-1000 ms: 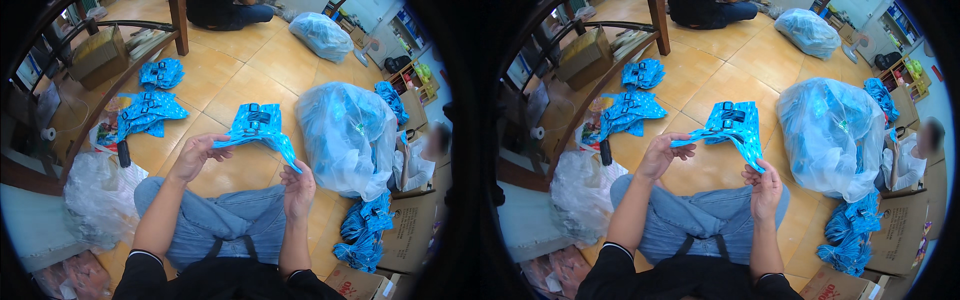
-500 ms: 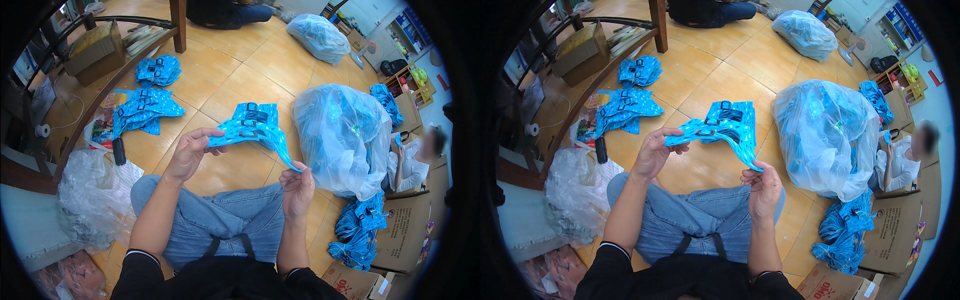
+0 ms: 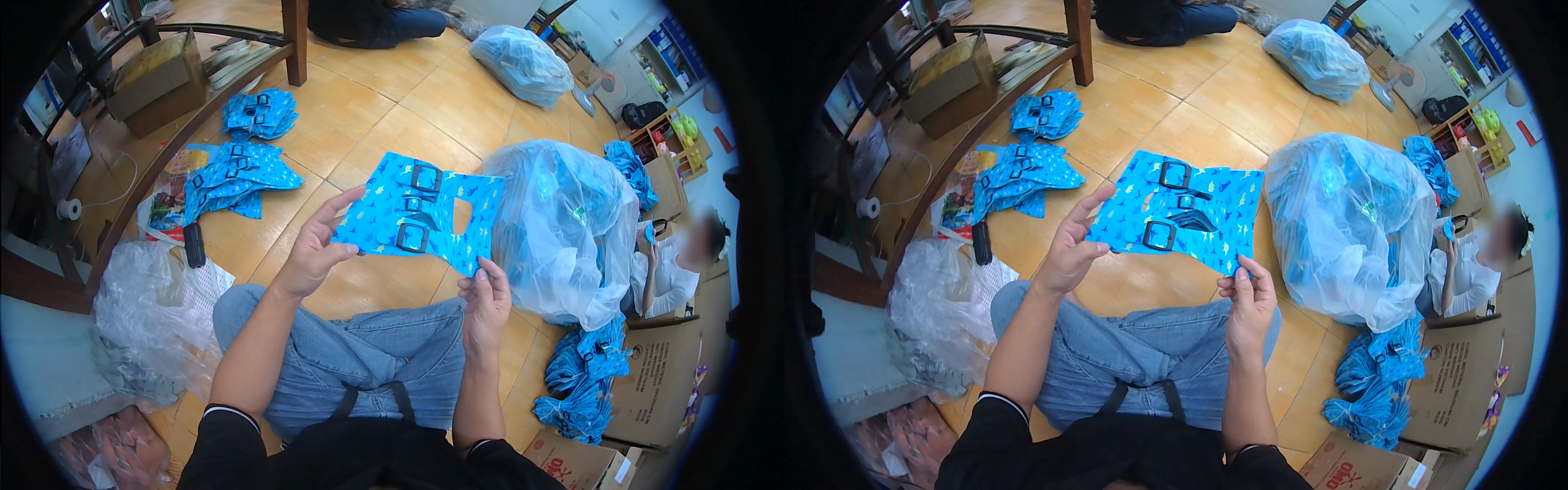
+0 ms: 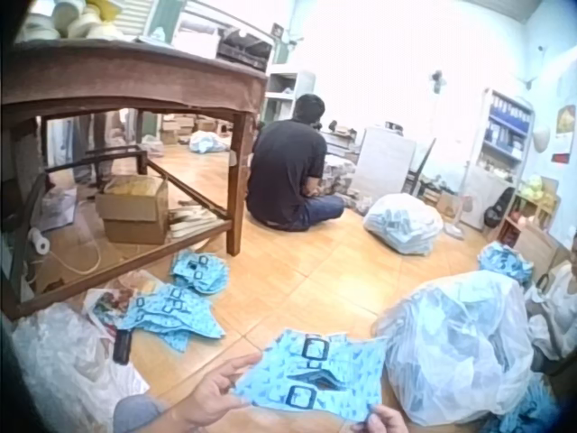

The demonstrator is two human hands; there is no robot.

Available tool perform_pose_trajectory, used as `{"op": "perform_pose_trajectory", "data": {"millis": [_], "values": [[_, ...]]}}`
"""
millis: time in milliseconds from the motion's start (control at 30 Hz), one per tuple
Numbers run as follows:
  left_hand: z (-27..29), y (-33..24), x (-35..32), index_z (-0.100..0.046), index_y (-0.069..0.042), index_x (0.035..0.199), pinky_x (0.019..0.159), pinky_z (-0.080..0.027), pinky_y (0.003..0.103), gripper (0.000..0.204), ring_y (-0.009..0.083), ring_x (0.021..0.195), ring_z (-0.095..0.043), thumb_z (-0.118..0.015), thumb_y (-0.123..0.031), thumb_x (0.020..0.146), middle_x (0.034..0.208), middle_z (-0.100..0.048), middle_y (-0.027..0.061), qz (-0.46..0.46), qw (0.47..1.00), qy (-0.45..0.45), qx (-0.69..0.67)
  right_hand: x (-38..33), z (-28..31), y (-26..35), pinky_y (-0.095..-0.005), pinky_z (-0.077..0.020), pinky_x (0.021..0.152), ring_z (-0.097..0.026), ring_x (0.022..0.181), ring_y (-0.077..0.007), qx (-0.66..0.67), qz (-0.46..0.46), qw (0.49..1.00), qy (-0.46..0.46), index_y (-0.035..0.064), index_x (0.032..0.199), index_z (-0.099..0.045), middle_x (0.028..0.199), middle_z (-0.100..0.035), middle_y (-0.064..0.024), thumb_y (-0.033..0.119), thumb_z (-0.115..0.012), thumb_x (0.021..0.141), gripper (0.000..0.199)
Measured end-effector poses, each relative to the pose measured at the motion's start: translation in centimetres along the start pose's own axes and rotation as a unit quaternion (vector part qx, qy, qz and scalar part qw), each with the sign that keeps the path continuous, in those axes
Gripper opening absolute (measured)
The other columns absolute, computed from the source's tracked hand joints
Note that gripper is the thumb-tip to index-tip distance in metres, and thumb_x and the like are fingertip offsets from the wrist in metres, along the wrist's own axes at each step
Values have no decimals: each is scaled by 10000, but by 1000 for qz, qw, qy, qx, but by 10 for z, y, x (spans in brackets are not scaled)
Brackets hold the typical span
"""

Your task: The person folds blue patterned fabric harnesses, stacks them, and ties bundles with a white string. The person also places tied bundles into a large plastic bag and continues folding more harnesses.

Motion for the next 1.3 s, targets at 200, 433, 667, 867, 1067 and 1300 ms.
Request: {"op": "perform_pose_trajectory", "data": {"millis": [200, 433, 667, 867, 1067, 1300], "values": [[0, -1, -1, -362, -20, 1428, 877, -479, 263, 680, 131, 1072, -576, -516, 83, 774, 1286, -539, 107, -9, 999, 9, 51, 2, 5, 0, -230, -467, 678, -593, 750, -91, -17, 25, 999, -20, 21, 1151, -579, 837, -639, -43, 131, -558, 967, 216], [0, 7, 0, -358, -23, 1435, 928, -454, 277, 681, 145, 1134, -543, -460, 96, 772, 1356, -478, 126, 23, 995, -7, 100, 3, 12, -3, -225, -453, 670, -586, 745, -84, -23, 18, 999, -33, 28, 1165, -572, 831, -638, -33, 145, -568, 962, 235], [-2, 14, 2, -327, -14, 1446, 900, -450, 260, 740, 131, 1072, -566, -503, 99, 736, 1267, -549, 121, 22, 985, -22, 171, 2, 17, -12, -226, -467, 658, -597, 735, -87, -22, -1, 999, -47, 18, 1181, -559, 805, -616, -27, 150, -566, 964, 254], [-1, 23, 0, -280, -13, 1470, 916, -436, 263, 773, 136, 1067, -570, -545, 81, 750, 1201, -594, 113, 47, 987, -10, 154, 1, 19, -14, -220, -471, 647, -599, 726, -85, -16, -12, 998, -60, 20, 1266, -497, 830, -603, -26, 158, -568, 963, 340], [-1, 26, 2, -293, -9, 1463, 921, -429, 267, 740, 134, 1048, -577, -562, 70, 778, 1183, -602, 104, 58, 982, 9, 178, 2, 21, -16, -224, -484, 666, -601, 744, -89, -19, -25, 997, -67, 21, 1335, -452, 848, -602, -28, 158, -565, 963, 411], [2, 47, -1, -297, -18, 1467, 847, -453, 254, 707, 112, 976, -580, -623, 7, 840, 1133, -618, 89, 102, 971, 33, 213, 10, 39, -43, -234, -488, 672, -599, 748, -93, 2, -56, 997, -59, 17, 1329, -462, 852, -602, -29, 151, -580, 952, 417]]}}
Point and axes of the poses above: each hand's wrist, its own x-axis towards the middle knuckle, its own z-axis out of the back of the hand, y = z × x, the point moved 5 cm from there along x, towards the middle knuckle
